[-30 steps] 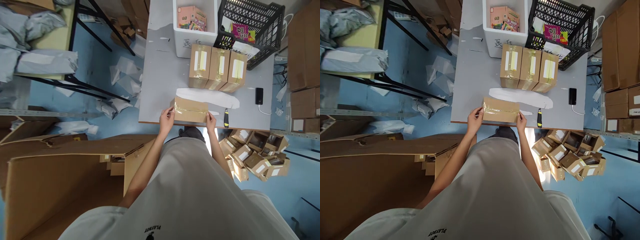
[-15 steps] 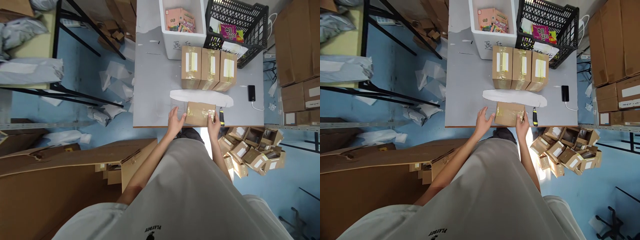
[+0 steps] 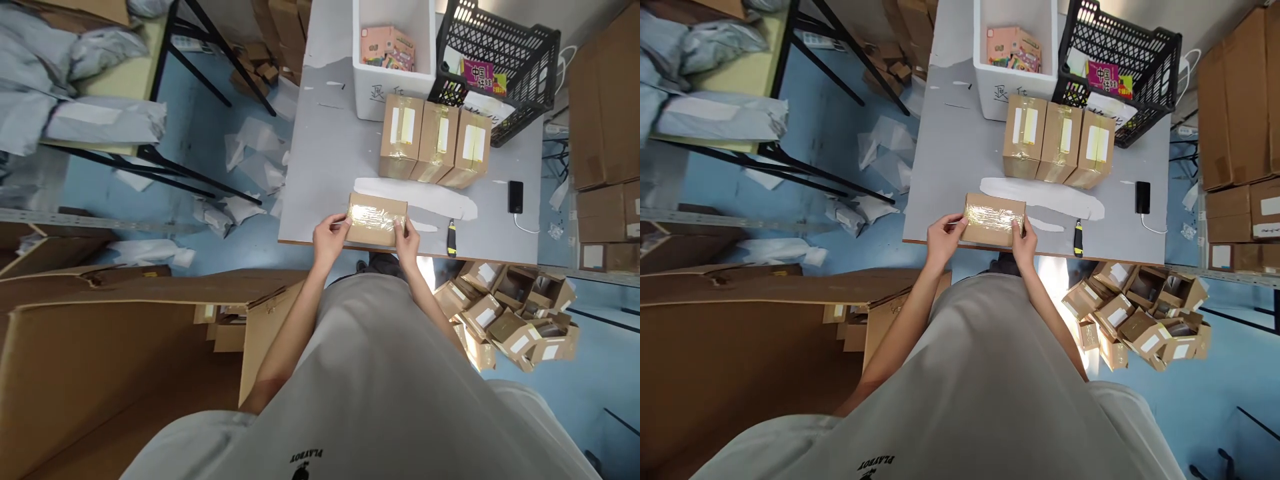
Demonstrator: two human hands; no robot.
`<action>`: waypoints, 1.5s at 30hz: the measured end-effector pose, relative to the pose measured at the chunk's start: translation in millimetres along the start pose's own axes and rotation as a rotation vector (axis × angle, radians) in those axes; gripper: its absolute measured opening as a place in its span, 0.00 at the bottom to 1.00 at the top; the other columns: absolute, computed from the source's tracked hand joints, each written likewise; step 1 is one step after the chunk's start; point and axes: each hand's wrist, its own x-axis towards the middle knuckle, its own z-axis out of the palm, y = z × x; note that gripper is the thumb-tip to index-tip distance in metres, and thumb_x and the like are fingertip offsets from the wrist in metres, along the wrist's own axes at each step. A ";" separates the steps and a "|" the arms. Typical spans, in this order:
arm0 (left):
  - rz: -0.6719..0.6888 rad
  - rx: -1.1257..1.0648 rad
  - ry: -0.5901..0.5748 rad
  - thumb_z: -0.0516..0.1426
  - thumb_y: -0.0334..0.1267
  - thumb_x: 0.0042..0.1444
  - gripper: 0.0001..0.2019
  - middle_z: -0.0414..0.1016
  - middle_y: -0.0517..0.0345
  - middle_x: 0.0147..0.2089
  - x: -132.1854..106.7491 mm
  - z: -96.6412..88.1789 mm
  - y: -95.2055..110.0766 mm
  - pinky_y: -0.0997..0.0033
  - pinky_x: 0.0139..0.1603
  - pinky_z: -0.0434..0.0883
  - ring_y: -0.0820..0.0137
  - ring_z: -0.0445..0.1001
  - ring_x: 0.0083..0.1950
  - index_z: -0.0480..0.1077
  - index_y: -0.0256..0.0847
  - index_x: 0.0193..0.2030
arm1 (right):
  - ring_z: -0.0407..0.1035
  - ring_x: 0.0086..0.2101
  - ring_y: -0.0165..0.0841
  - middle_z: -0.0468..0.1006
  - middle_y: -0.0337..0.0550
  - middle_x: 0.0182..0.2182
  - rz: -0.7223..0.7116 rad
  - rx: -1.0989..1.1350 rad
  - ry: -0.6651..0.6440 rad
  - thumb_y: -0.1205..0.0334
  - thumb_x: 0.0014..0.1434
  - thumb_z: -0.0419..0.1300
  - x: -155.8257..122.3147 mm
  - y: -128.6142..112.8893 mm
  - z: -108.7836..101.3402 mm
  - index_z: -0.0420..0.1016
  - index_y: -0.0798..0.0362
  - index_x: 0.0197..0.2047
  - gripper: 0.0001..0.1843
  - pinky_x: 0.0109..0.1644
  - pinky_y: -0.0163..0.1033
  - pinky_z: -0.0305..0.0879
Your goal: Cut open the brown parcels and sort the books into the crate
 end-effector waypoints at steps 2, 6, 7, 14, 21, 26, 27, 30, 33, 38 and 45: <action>-0.021 0.025 0.020 0.67 0.55 0.67 0.23 0.89 0.44 0.54 1.6 -6.9 -8.6 0.57 0.56 0.81 0.55 0.85 0.50 0.84 0.37 0.56 | 0.74 0.69 0.50 0.82 0.53 0.69 -0.025 0.033 0.012 0.29 0.72 0.58 1.0 2.0 12.6 0.77 0.55 0.74 0.44 0.79 0.54 0.65; 0.014 -0.019 0.006 0.64 0.58 0.69 0.24 0.88 0.43 0.57 3.3 -10.3 -28.1 0.57 0.60 0.80 0.55 0.85 0.54 0.83 0.39 0.56 | 0.75 0.68 0.49 0.83 0.54 0.68 -0.051 0.055 -0.005 0.28 0.70 0.60 2.8 8.6 16.7 0.80 0.55 0.71 0.43 0.78 0.53 0.68; 0.020 -0.032 -0.002 0.62 0.60 0.71 0.25 0.88 0.43 0.57 3.5 -9.8 -32.9 0.57 0.62 0.80 0.55 0.85 0.57 0.83 0.39 0.56 | 0.77 0.66 0.49 0.84 0.54 0.67 -0.046 0.063 0.002 0.28 0.70 0.60 3.9 11.5 12.3 0.81 0.55 0.70 0.43 0.76 0.53 0.70; -0.152 -0.003 -0.062 0.63 0.61 0.68 0.26 0.83 0.34 0.66 14.1 11.0 -66.5 0.46 0.74 0.72 0.45 0.80 0.69 0.81 0.40 0.56 | 0.75 0.69 0.55 0.82 0.63 0.68 0.093 0.037 0.252 0.27 0.62 0.68 15.1 38.5 -55.6 0.82 0.60 0.67 0.48 0.77 0.64 0.68; -0.198 -0.032 -0.245 0.65 0.63 0.64 0.24 0.88 0.39 0.52 30.1 62.6 -67.3 0.49 0.65 0.77 0.48 0.84 0.60 0.79 0.41 0.44 | 0.65 0.77 0.52 0.71 0.61 0.77 0.014 -0.052 0.390 0.29 0.67 0.66 -6.7 19.5 -79.7 0.73 0.61 0.77 0.51 0.84 0.61 0.58; -0.171 -0.063 -0.345 0.64 0.57 0.64 0.20 0.89 0.44 0.51 20.2 82.1 -56.9 0.55 0.58 0.80 0.51 0.85 0.55 0.81 0.41 0.46 | 0.60 0.79 0.53 0.66 0.60 0.80 0.080 -0.061 0.317 0.30 0.67 0.68 -20.5 14.2 -71.6 0.70 0.59 0.80 0.52 0.86 0.63 0.53; -0.163 -0.062 -0.341 0.65 0.56 0.63 0.19 0.89 0.45 0.51 18.9 79.4 -55.7 0.55 0.58 0.80 0.52 0.85 0.55 0.81 0.41 0.47 | 0.60 0.80 0.52 0.66 0.59 0.80 0.078 -0.060 0.311 0.31 0.68 0.67 -21.4 15.7 -72.1 0.70 0.58 0.80 0.51 0.86 0.63 0.54; -0.143 -0.048 -0.279 0.65 0.54 0.62 0.19 0.88 0.45 0.53 20.5 58.7 -55.0 0.56 0.61 0.79 0.53 0.84 0.56 0.81 0.41 0.50 | 0.64 0.78 0.51 0.71 0.57 0.77 0.055 -0.015 0.257 0.30 0.69 0.64 -19.5 21.8 -71.6 0.74 0.57 0.78 0.48 0.84 0.61 0.58; -0.096 -0.007 -0.157 0.64 0.53 0.64 0.20 0.88 0.46 0.55 26.4 29.2 -58.1 0.56 0.63 0.78 0.54 0.83 0.55 0.82 0.42 0.54 | 0.69 0.75 0.51 0.77 0.54 0.73 0.043 0.050 0.166 0.28 0.68 0.64 -9.7 28.9 -58.1 0.79 0.55 0.73 0.46 0.82 0.60 0.62; -0.126 0.092 -0.029 0.64 0.49 0.63 0.19 0.88 0.45 0.54 32.4 -7.9 -67.2 0.56 0.62 0.78 0.54 0.83 0.54 0.82 0.41 0.55 | 0.76 0.68 0.51 0.85 0.54 0.66 0.107 0.090 -0.030 0.27 0.63 0.67 18.1 45.2 -12.4 0.85 0.54 0.65 0.43 0.78 0.58 0.68; -0.127 0.090 -0.068 0.63 0.46 0.65 0.22 0.87 0.44 0.59 25.9 -17.1 -56.7 0.53 0.64 0.78 0.52 0.85 0.56 0.81 0.40 0.62 | 0.78 0.66 0.49 0.86 0.55 0.65 0.179 0.144 -0.074 0.34 0.58 0.73 40.2 63.3 -6.5 0.85 0.54 0.62 0.39 0.76 0.56 0.69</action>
